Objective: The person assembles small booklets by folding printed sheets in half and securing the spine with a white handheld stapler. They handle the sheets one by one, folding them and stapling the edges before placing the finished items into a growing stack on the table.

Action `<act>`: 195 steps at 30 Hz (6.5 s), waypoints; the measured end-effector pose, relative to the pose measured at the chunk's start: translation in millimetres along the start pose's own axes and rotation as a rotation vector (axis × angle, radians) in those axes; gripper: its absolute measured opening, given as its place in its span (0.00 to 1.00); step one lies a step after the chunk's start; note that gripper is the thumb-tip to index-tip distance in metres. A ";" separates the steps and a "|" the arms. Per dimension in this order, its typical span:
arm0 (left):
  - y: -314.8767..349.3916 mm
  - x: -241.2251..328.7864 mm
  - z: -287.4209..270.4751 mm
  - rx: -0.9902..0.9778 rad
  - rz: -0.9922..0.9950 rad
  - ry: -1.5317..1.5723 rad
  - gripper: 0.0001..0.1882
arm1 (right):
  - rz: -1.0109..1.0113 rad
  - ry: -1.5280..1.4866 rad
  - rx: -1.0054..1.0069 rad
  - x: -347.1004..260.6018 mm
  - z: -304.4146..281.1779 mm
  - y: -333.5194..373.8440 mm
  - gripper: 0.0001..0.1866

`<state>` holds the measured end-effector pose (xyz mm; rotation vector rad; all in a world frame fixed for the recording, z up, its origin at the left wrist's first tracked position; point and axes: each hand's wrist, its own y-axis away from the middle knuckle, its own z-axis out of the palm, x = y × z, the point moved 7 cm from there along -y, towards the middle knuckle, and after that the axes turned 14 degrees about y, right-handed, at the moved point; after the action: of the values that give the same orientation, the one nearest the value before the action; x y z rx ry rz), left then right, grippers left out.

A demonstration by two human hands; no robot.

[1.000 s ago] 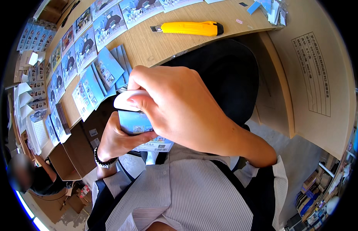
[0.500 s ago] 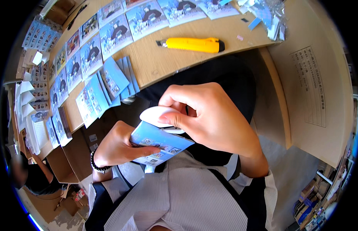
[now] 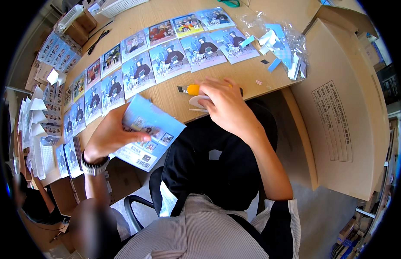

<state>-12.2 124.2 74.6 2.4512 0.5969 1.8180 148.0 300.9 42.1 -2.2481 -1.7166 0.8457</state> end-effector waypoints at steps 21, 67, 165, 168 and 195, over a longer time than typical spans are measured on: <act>-84.0 23.3 22.3 0.290 0.604 -0.649 0.33 | 0.418 -0.482 0.132 46.5 -23.5 12.4 0.03; 92.7 -17.0 -6.3 0.463 0.460 -0.606 0.58 | 0.323 -0.838 -0.156 -120.5 -5.8 30.4 0.06; 73.8 -71.0 -48.1 0.258 0.115 -0.670 0.61 | 0.584 -0.854 -0.242 -35.8 2.2 87.1 0.05; 73.4 -84.0 -46.1 0.304 0.118 -0.620 0.60 | 0.498 -0.836 -0.238 -49.9 14.1 78.6 0.05; 89.2 -4.7 -4.3 0.417 0.523 -0.621 0.58 | 0.232 -0.649 -0.074 -110.7 -21.3 32.1 0.08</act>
<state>8.0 39.3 93.9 3.4746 0.3195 0.9432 167.5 191.7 80.1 -2.4175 -1.7420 1.7443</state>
